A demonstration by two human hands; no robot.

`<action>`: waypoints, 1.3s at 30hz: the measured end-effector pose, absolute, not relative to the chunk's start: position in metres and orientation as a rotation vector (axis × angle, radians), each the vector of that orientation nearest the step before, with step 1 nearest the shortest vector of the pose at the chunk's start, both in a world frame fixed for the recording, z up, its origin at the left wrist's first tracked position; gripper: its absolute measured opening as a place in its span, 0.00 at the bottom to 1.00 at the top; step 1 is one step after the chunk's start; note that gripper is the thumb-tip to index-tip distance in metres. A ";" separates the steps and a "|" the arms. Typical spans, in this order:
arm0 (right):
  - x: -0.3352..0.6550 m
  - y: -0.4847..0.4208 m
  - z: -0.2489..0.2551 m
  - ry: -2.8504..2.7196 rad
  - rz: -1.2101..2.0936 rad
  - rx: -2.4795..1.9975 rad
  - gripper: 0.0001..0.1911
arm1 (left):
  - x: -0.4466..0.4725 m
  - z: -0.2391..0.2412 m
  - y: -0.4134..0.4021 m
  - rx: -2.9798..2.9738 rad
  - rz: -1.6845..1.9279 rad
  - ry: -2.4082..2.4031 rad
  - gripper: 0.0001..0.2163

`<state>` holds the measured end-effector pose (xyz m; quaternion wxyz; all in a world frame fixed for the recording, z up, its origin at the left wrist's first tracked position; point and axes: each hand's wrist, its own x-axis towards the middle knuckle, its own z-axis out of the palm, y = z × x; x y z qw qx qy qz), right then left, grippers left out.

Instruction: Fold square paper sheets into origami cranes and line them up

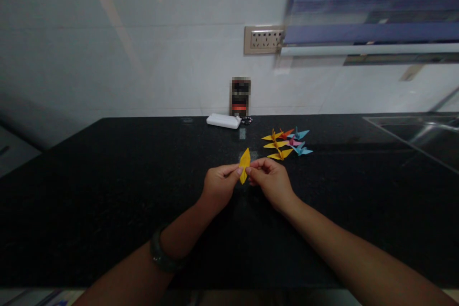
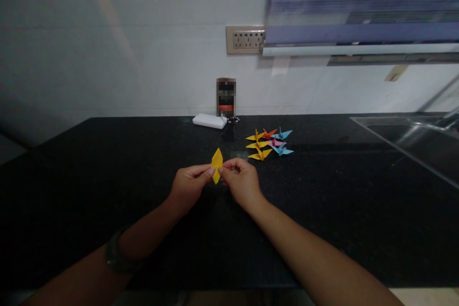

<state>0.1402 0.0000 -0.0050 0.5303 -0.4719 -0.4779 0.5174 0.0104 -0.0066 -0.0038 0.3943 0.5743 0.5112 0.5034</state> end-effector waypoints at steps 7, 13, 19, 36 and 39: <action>0.141 -0.001 -0.002 -1.175 1.158 -1.196 0.10 | 0.011 -0.002 -0.007 1.479 1.281 1.307 0.09; 0.140 -0.001 -0.002 -1.202 1.137 -1.212 0.11 | 0.010 0.000 -0.008 1.520 1.290 1.316 0.08; 0.140 -0.001 -0.002 -1.205 1.141 -1.185 0.10 | 0.009 0.000 -0.009 1.568 1.314 1.353 0.08; 0.136 -0.006 0.001 -0.970 1.384 -1.134 0.10 | 0.009 -0.004 -0.011 1.735 1.385 1.413 0.09; 0.136 -0.006 0.001 -0.953 1.387 -1.131 0.11 | 0.009 -0.002 -0.011 1.703 1.367 1.399 0.09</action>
